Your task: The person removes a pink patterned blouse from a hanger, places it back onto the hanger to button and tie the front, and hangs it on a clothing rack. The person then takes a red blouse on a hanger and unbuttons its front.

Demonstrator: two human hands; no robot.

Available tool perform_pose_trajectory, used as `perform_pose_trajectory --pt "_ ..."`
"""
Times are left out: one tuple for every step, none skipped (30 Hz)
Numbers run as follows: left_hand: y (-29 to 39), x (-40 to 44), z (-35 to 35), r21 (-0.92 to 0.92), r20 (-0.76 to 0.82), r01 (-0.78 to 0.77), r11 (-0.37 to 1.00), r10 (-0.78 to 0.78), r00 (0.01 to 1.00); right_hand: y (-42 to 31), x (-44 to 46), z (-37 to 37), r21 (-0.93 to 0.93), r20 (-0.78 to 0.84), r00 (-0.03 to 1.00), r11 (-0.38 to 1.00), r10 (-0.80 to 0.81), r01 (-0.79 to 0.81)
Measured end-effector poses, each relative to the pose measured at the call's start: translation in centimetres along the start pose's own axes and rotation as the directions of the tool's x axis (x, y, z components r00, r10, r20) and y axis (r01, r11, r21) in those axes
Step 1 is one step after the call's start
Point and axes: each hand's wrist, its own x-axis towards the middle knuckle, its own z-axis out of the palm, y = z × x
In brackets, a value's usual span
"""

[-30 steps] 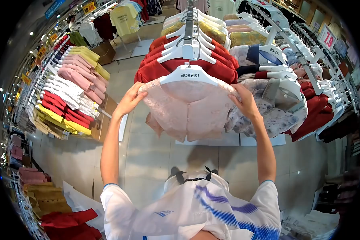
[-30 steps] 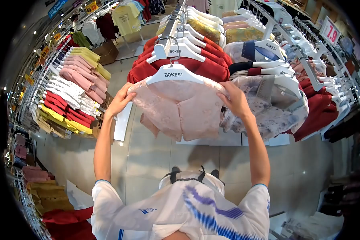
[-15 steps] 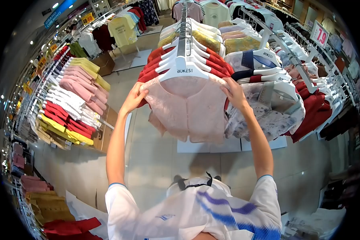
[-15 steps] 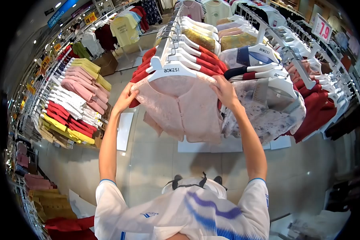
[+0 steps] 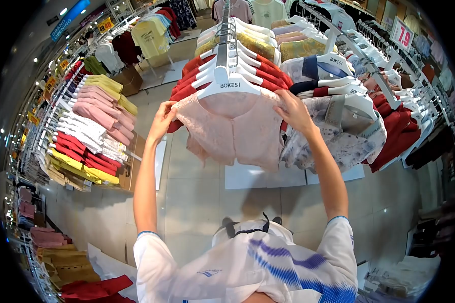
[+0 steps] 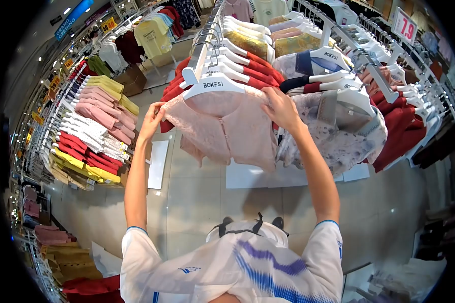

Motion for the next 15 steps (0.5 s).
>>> perform_pose_trajectory --pt "0.0 -0.1 0.1 -0.002 0.0 0.005 1.0 -0.005 1.0 -0.2 0.1 0.0 -0.018 -0.005 0.999 0.999 -0.036 0.036" --pt "0.0 -0.1 0.1 -0.02 -0.006 0.019 1.0 -0.019 1.0 -0.2 0.1 0.1 -0.017 0.001 0.999 0.999 -0.034 0.035" --pt "-0.1 -0.1 0.2 -0.038 -0.014 0.034 0.999 -0.034 0.999 -0.1 0.3 0.3 -0.023 0.014 0.999 0.999 -0.038 0.039" --pt "-0.3 -0.1 0.3 -0.04 -0.016 0.041 0.998 -0.041 0.999 0.0 0.5 0.5 -0.028 0.028 0.999 0.999 -0.042 0.043" --pt "-0.5 0.0 0.4 -0.074 -0.033 0.021 0.997 -0.024 0.999 0.1 0.7 0.7 -0.025 0.036 0.998 0.999 -0.042 0.043" --pt "-0.6 0.0 0.6 -0.106 -0.053 0.001 0.994 -0.007 0.999 0.4 0.9 0.8 -0.003 0.064 0.997 0.999 -0.053 0.053" --pt "-0.7 -0.1 0.8 -0.147 -0.074 0.015 0.989 -0.026 0.997 0.5 0.9 1.0 0.019 0.091 0.994 0.998 -0.065 0.064" --pt "-0.8 -0.2 0.8 -0.149 -0.082 0.017 0.989 -0.029 0.996 0.6 0.8 1.2 0.021 0.097 0.993 0.997 -0.071 0.069" --pt "-0.7 -0.2 0.7 -0.161 -0.077 0.02 0.987 -0.032 0.996 0.3 0.7 1.2 -0.027 0.069 0.996 0.998 -0.062 0.064" --pt "-0.6 -0.2 0.6 -0.175 -0.074 0.023 0.984 -0.036 0.997 0.0 0.6 1.3 -0.074 0.042 0.998 0.996 -0.055 0.058" --pt "-0.7 -0.4 0.5 -0.202 -0.078 0.035 0.979 -0.052 0.996 -0.2 0.5 1.1 -0.066 -0.009 0.997 0.995 -0.075 0.074" --pt "0.3 -0.7 0.8 -0.207 -0.091 0.04 0.978 -0.06 0.994 -0.8 0.5 0.4 -0.109 -0.002 0.998 0.992 -0.069 0.068" --pt "1.4 -1.1 1.1 -0.312 -0.119 -0.022 0.95 -0.016 0.993 -1.5 0.5 -0.3 -0.086 0.001 0.999 0.995 -0.051 0.051" --pt "2.2 -1.5 1.4 -0.411 -0.157 -0.087 0.907 0.024 0.987 -2.2 0.5 -1.0 -0.061 0.008 0.999 0.997 -0.035 0.035" --pt "2.7 -1.9 1.5 -0.461 -0.16 -0.097 0.882 0.025 0.987 -3.5 0.3 -1.8 -0.089 0.01 1.0 0.996 0.0 0.001"
